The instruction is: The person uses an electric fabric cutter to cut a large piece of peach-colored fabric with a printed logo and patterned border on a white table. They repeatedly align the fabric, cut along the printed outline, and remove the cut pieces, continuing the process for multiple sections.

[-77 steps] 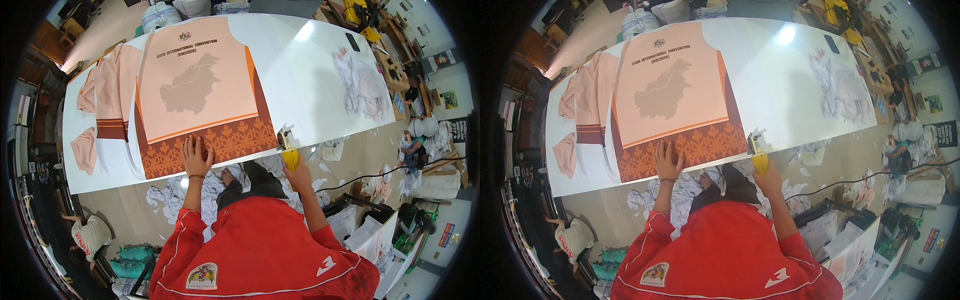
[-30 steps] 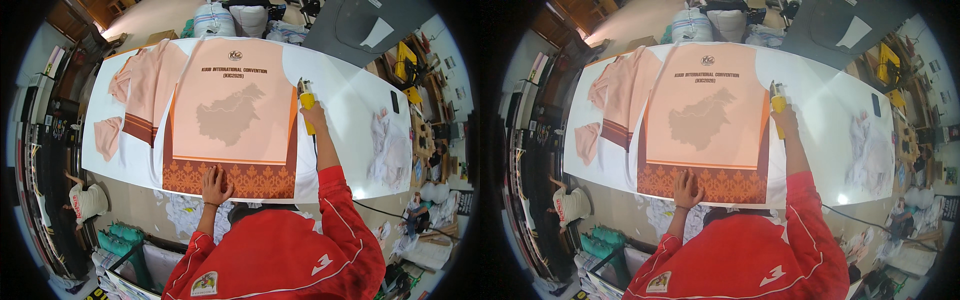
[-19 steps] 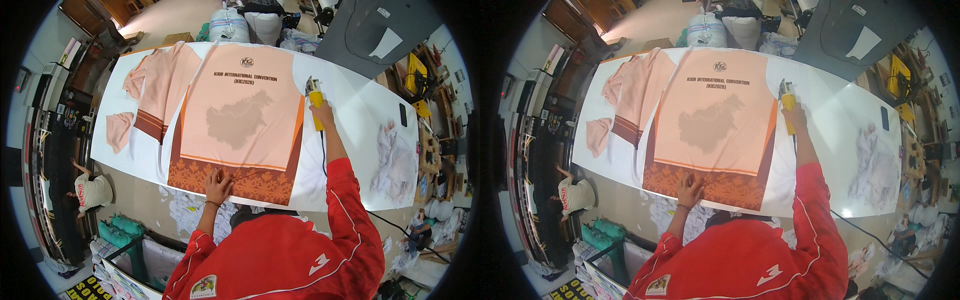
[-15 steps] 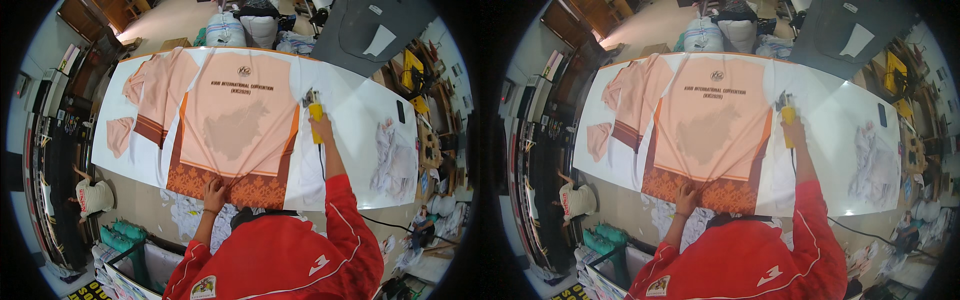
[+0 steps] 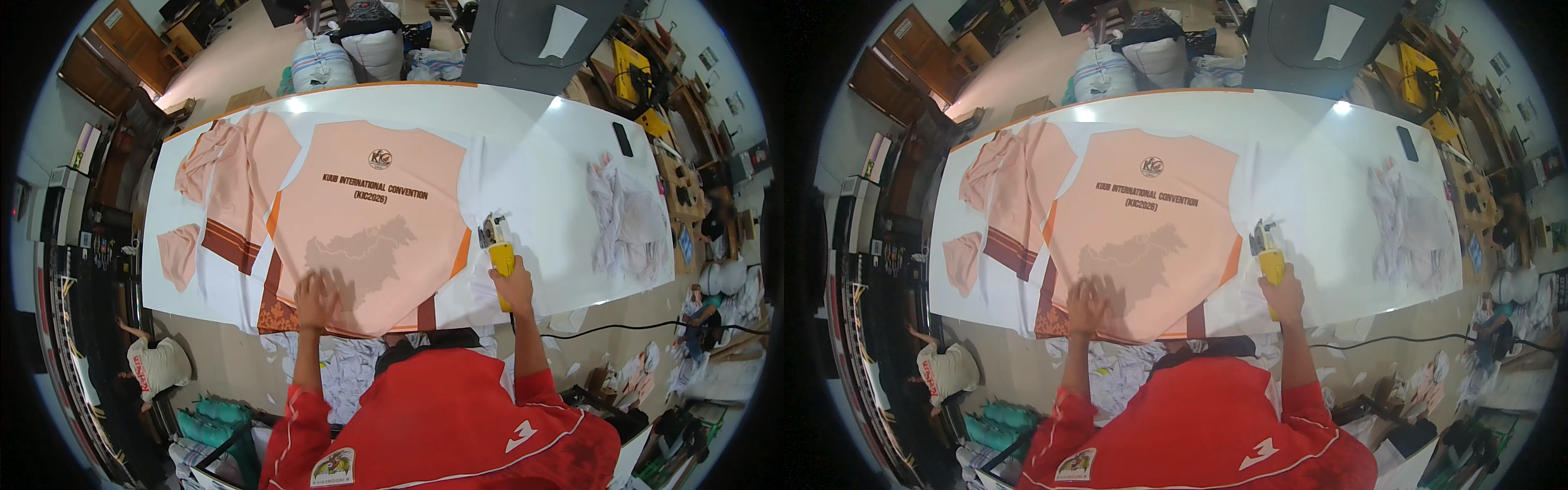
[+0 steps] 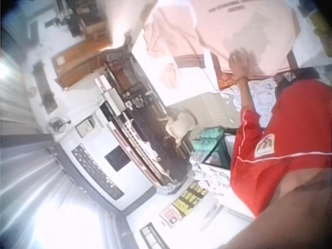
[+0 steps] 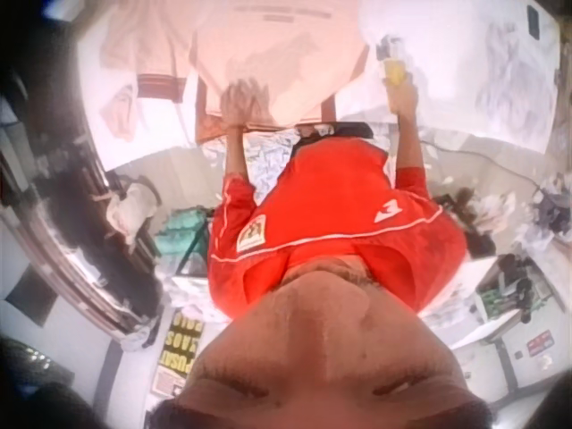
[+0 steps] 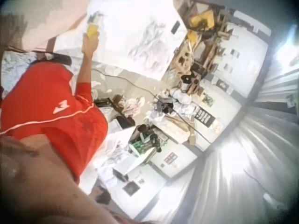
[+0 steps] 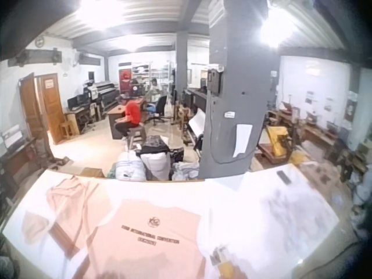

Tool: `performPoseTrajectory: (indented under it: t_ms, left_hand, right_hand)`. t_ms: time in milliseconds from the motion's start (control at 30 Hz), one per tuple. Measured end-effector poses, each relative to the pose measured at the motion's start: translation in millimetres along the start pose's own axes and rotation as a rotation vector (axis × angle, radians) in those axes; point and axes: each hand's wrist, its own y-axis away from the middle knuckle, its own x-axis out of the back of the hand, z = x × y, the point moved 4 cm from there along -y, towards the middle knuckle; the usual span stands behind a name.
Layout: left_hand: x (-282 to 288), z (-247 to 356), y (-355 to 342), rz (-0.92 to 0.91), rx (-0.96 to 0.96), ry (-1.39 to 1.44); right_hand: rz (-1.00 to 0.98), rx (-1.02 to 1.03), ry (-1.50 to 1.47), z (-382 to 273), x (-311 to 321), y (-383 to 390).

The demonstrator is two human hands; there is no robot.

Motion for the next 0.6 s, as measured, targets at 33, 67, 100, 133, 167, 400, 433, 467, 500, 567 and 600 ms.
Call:
performPoseTrajectory:
  t_ms: [33, 67, 100, 133, 167, 400, 433, 467, 500, 567, 600]
  left_hand:
    - [-9.3, -17.8, -25.0, -0.012, 0.001, -0.047]
    - [-17.3, -25.7, -47.1, -0.053, 0.035, -0.121]
    - [-23.4, -29.3, -65.8, -0.094, 0.068, -0.194]
    - [-28.2, -28.4, -82.8, -0.231, 0.152, -0.215]
    - [-30.0, -21.2, -99.0, -0.371, 0.227, -0.234]
    - [-17.1, 1.8, -91.0, -0.623, 0.479, -0.276]
    - [-18.1, 0.7, -85.1, -0.609, 0.501, -0.261]
    - [-19.5, 3.0, -79.7, -0.560, 0.446, -0.247]
    - [-21.3, 6.8, -72.6, -0.510, 0.393, -0.232]
    - [-28.5, 15.8, -53.6, -0.443, 0.302, -0.207]
    - [-33.7, 22.9, -41.0, -0.427, 0.263, -0.199]
  right_hand:
    - [-0.011, 0.024, 0.030, -10.2, 2.3, 1.7]
    - [-0.032, 0.049, 0.064, -12.3, 2.9, 1.4]
    - [-0.050, 0.074, 0.097, -14.4, 4.0, -0.9]
    - [-0.062, 0.091, 0.130, -14.5, 6.2, -3.3]
    - [-0.080, 0.111, 0.125, -9.5, 9.9, -4.5]
    - [-0.141, 0.202, 0.266, 7.0, 23.4, -17.6]
    - [-0.145, 0.223, 0.280, 5.8, 24.3, -19.7]
    - [-0.159, 0.216, 0.293, 5.4, 24.0, -21.1]
    - [-0.173, 0.211, 0.306, 4.3, 23.0, -22.2]
    - [-0.192, 0.219, 0.327, 0.9, 22.7, -27.9]
    - [-0.197, 0.230, 0.332, 0.1, 23.0, -31.5]
